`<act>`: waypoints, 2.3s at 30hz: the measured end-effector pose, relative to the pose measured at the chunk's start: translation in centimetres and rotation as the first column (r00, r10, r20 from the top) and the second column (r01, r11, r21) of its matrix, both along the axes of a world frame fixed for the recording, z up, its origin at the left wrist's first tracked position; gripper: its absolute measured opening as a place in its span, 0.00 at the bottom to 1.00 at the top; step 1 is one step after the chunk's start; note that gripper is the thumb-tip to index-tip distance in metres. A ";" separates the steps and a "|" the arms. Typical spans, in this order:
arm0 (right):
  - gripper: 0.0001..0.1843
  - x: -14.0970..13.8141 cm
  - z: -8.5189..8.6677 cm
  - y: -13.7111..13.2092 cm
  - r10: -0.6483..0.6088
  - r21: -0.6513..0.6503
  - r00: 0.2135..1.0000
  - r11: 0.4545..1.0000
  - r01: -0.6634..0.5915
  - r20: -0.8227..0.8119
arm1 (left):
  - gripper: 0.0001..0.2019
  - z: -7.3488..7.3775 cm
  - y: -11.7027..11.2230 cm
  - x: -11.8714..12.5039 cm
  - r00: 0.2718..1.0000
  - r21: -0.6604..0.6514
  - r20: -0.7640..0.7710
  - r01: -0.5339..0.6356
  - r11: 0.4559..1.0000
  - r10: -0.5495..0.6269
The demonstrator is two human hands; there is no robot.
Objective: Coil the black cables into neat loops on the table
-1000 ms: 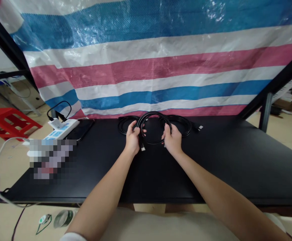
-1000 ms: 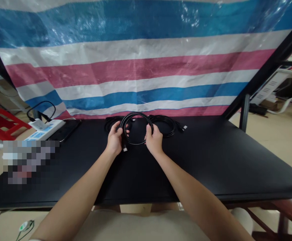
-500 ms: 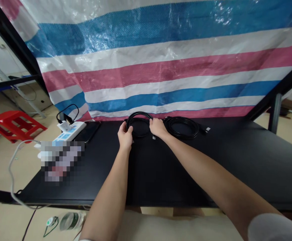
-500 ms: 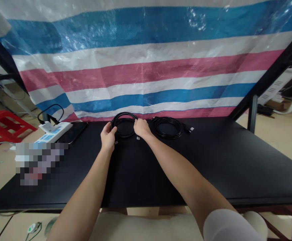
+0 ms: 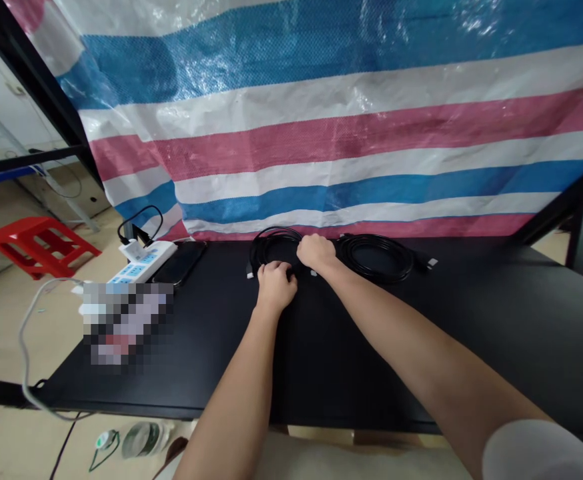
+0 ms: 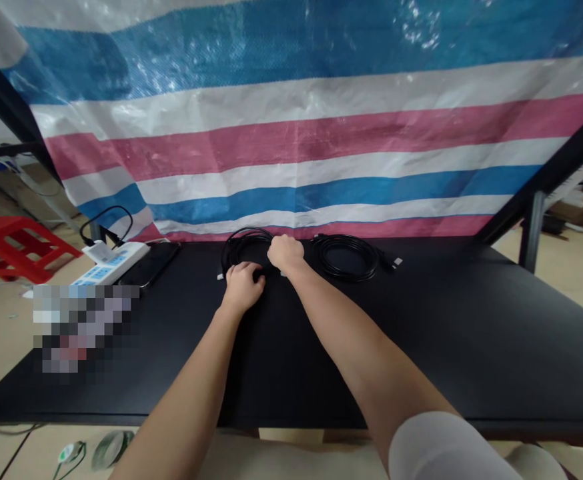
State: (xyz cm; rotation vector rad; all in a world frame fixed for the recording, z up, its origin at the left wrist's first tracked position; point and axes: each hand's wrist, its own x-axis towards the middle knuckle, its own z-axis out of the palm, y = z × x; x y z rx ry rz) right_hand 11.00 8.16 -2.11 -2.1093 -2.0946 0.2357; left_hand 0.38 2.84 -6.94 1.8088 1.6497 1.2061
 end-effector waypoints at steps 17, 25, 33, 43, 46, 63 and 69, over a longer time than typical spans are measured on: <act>0.07 10.0 -1.7 -2.6 -0.014 0.544 0.961 0.822 0.169 -0.276 | 0.18 -0.6 0.6 -0.3 0.916 0.107 -0.391 0.146 0.984 -0.093; 0.04 16.6 -3.1 -5.4 -0.260 0.557 0.857 0.669 0.492 -0.445 | 0.21 -0.4 0.6 -0.3 0.813 0.168 -0.582 0.148 0.975 -0.023; 0.11 18.4 -2.9 -5.5 -0.525 0.238 0.700 0.691 0.682 -0.484 | 0.16 -0.8 0.4 -0.2 0.876 0.260 -0.482 0.125 0.957 0.017; 0.13 18.3 -1.9 -6.2 -0.591 0.080 0.700 0.738 0.670 -0.402 | 0.21 -0.2 0.3 0.0 0.849 0.137 -0.529 0.114 0.984 -0.025; 0.13 18.4 -2.2 -5.9 -0.594 0.062 0.678 0.730 0.680 -0.433 | 0.19 0.0 -0.1 0.1 0.860 0.139 -0.511 0.069 0.988 0.012; 0.04 19.1 -2.6 -5.7 -0.504 0.015 0.526 0.712 0.702 -0.685 | 0.23 0.4 -0.6 0.4 0.916 0.146 -0.387 -0.059 0.988 0.111; 0.04 18.9 -2.7 -5.5 -0.186 -0.083 0.134 0.831 0.550 -0.973 | 0.21 0.1 -0.3 0.3 0.938 0.192 -0.318 -0.079 0.978 0.138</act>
